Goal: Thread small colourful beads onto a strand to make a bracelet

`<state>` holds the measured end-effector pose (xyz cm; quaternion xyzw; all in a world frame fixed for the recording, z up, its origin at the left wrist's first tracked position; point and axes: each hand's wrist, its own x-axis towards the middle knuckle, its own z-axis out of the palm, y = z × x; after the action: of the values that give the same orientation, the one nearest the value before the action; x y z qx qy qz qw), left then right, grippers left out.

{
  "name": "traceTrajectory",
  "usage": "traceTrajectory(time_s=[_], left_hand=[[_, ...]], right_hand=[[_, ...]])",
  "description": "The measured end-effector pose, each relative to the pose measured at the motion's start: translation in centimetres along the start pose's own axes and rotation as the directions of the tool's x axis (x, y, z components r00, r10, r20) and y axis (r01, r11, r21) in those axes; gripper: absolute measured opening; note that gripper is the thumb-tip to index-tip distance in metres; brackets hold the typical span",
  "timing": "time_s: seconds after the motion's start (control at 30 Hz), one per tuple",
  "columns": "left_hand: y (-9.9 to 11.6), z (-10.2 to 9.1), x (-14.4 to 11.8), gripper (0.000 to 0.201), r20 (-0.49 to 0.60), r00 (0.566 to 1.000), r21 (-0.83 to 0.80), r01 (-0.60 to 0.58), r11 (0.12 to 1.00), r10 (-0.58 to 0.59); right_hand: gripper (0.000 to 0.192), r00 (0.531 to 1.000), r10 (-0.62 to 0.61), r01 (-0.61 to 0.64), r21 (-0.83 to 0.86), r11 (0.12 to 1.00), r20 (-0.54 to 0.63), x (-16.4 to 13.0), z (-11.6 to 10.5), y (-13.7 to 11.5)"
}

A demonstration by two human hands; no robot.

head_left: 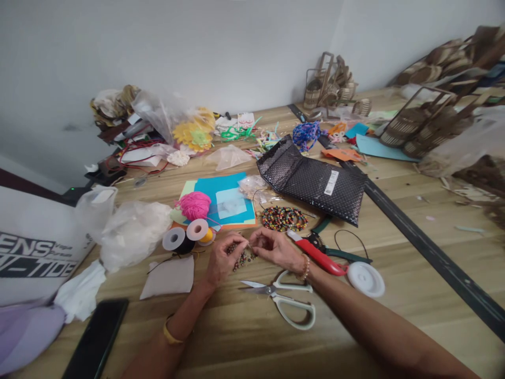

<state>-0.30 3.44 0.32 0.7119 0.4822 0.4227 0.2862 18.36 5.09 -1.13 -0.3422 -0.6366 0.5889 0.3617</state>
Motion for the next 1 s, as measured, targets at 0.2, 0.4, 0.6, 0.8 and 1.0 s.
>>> traceTrajectory(time_s=[0.2, 0.4, 0.6, 0.8, 1.0], left_hand=[[0.1, 0.1, -0.1, 0.018, -0.015, 1.000, -0.041, 0.010, 0.999, -0.011], [0.1, 0.2, -0.1, 0.018, -0.032, 0.999, 0.002, -0.030, 1.000, 0.030], [0.1, 0.1, 0.0, 0.018, -0.008, 0.999, 0.007, -0.053, 0.999, 0.053], [-0.1, -0.4, 0.0, 0.013, 0.027, 0.999, 0.039, 0.036, 0.999, -0.038], [-0.7, -1.2, 0.4, 0.009, 0.061, 0.996, 0.099, 0.053, 0.994, -0.059]], right_hand=[[0.032, 0.999, 0.011, -0.015, 0.131, 0.991, 0.037, -0.2, -0.1, -0.1], [0.036, 0.992, 0.077, -0.099, 0.241, 0.966, 0.100, -0.1, -0.1, -0.1], [0.036, 0.997, 0.069, -0.076, 0.153, 0.985, 0.047, -0.1, -0.1, -0.1], [0.038, 0.998, 0.063, -0.067, 0.146, 0.987, 0.026, 0.0, -0.2, -0.2], [0.036, 0.999, 0.033, -0.039, 0.165, 0.985, 0.040, 0.0, -0.3, -0.5]])
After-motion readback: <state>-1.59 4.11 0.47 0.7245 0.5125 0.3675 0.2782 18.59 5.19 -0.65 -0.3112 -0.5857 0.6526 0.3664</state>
